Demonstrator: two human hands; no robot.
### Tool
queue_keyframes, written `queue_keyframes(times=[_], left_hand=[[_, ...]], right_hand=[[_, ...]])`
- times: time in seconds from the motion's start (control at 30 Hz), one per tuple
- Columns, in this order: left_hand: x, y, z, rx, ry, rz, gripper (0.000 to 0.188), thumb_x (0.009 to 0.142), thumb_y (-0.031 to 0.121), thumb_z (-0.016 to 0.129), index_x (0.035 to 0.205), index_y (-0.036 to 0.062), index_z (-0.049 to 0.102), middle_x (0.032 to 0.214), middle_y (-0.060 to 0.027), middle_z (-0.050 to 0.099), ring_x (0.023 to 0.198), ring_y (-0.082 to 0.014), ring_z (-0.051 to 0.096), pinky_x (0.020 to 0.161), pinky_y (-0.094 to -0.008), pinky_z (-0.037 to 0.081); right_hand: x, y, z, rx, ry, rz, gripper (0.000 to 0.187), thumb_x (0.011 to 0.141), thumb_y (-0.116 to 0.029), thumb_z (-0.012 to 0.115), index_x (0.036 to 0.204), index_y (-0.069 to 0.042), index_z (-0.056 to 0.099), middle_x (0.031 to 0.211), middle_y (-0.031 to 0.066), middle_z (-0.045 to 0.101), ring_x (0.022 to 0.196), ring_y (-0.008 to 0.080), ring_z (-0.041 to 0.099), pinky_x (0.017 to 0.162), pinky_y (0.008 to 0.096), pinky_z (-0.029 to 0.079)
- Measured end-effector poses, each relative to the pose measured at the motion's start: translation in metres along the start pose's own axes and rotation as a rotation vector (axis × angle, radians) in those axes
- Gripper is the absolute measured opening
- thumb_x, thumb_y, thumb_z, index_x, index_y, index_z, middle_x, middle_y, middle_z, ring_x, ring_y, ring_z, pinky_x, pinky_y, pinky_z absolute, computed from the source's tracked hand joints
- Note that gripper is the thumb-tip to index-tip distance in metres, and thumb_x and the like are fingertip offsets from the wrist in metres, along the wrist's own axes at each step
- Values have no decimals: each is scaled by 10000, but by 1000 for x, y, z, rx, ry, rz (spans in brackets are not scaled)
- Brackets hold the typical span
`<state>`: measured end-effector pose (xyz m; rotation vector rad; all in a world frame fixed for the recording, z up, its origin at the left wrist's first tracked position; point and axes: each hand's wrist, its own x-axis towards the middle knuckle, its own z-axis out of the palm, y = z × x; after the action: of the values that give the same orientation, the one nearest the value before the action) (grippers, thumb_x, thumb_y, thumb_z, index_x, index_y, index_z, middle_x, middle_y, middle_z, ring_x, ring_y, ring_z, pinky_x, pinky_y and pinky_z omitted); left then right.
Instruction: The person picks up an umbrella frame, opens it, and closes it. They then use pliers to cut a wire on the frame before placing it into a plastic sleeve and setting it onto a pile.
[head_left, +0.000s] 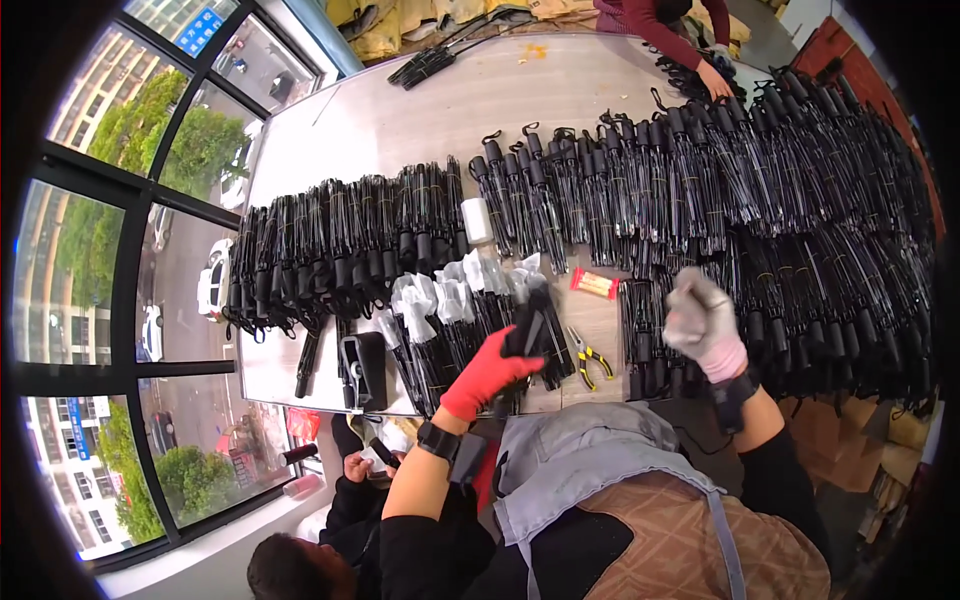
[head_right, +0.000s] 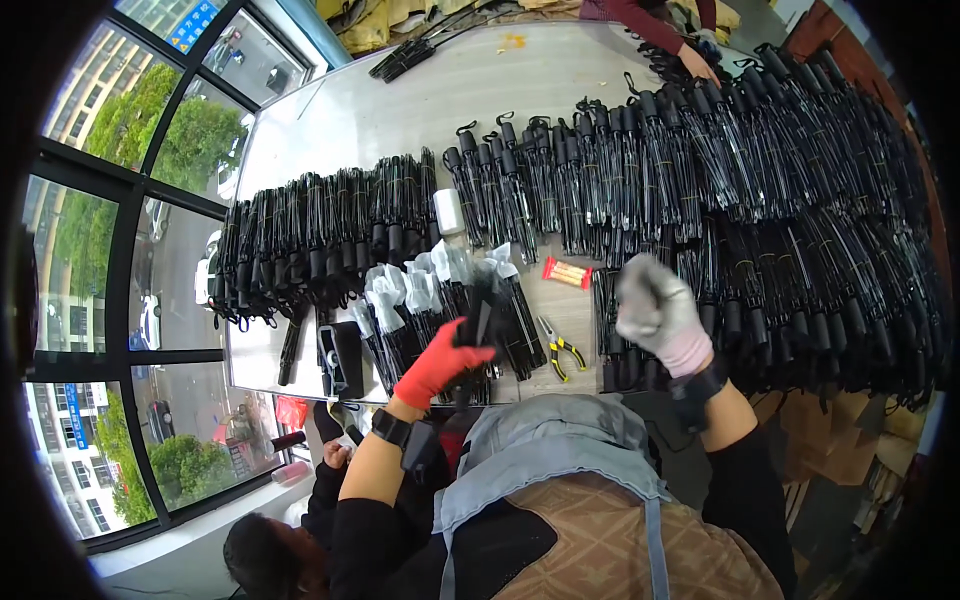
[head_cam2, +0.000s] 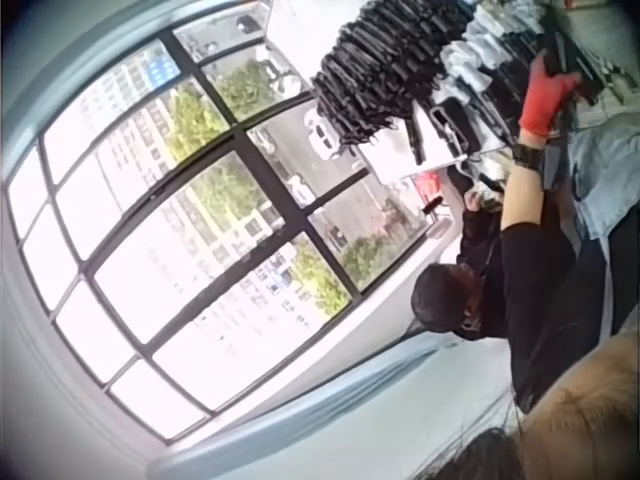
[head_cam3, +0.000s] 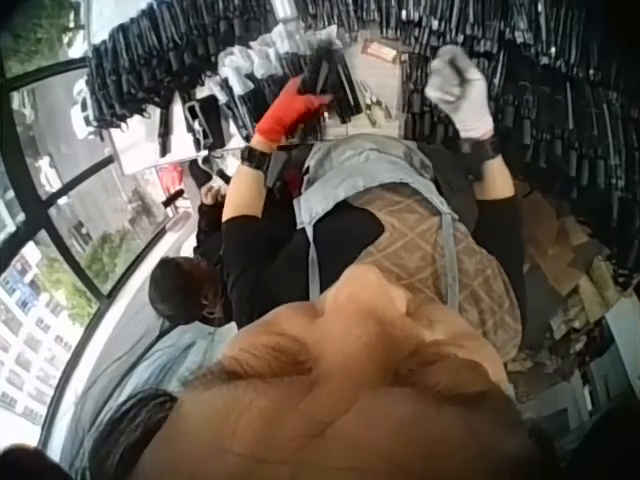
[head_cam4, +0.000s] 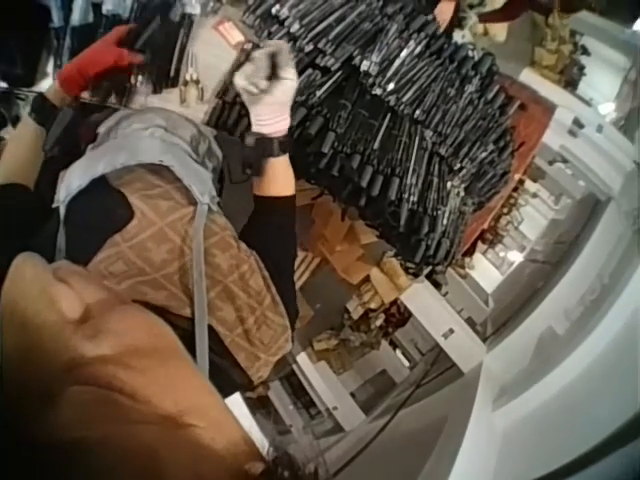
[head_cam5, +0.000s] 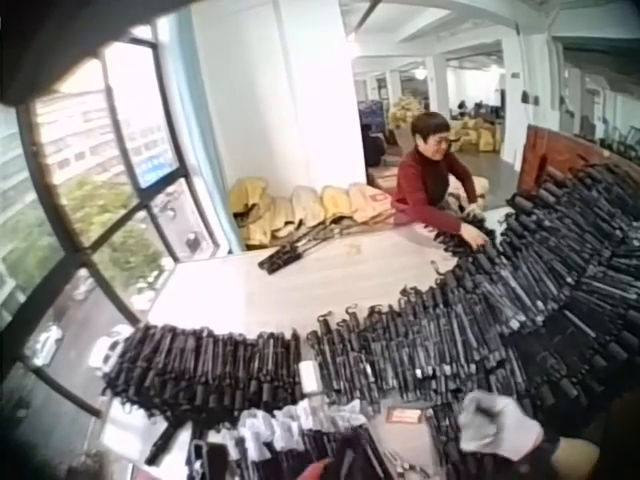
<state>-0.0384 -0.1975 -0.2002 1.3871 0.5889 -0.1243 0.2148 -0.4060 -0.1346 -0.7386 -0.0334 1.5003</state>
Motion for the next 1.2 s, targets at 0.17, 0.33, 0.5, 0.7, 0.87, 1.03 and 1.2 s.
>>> queue_keyframes(times=[0.17,0.33,0.5,0.7,0.87,1.03,1.2], left_hand=[[35,54,11,-749,-139,367,518,867,288,694,1279,40,502,1034,-82,634,873,-240,642,813,-385,543],[37,126,25,-943,-118,541,478,927,311,619,1299,24,529,958,-61,628,919,-212,646,866,-375,528],[43,134,58,-1163,203,670,471,941,341,599,1289,30,533,896,-50,610,867,-226,637,869,-413,524],[66,165,26,-1018,-116,750,411,963,369,556,1212,42,560,855,-41,612,816,-208,631,848,-420,524],[59,176,28,-984,-119,766,325,940,291,612,1141,36,594,841,-55,603,771,-176,616,705,-351,510],[46,201,37,-848,278,665,262,933,212,615,1128,40,580,811,-35,604,740,-179,628,689,-299,535],[29,233,33,-725,449,759,206,871,176,699,1015,49,624,773,-40,643,644,-144,618,608,-283,518]], right_hand=[[30,44,7,-251,106,-86,357,974,-348,515,1120,-40,622,860,24,601,706,174,596,624,299,498],[25,51,71,-577,-26,7,370,971,-382,512,1020,-20,573,906,23,616,639,148,591,555,309,501],[35,26,72,-1270,107,-534,374,963,-376,537,1031,-8,552,825,20,595,622,120,558,551,283,466],[34,7,98,-1055,-66,-436,378,958,-369,554,1033,0,529,732,12,565,596,88,516,541,252,422],[35,9,108,-830,-160,-396,354,980,-378,510,975,-24,519,668,-9,520,540,61,463,495,223,367],[71,29,90,-946,-94,-652,362,994,-387,496,939,-31,532,647,-10,512,493,56,407,452,222,326],[71,-3,141,-574,-186,-472,375,1003,-378,494,938,-17,570,695,-9,539,549,54,445,495,209,354]])
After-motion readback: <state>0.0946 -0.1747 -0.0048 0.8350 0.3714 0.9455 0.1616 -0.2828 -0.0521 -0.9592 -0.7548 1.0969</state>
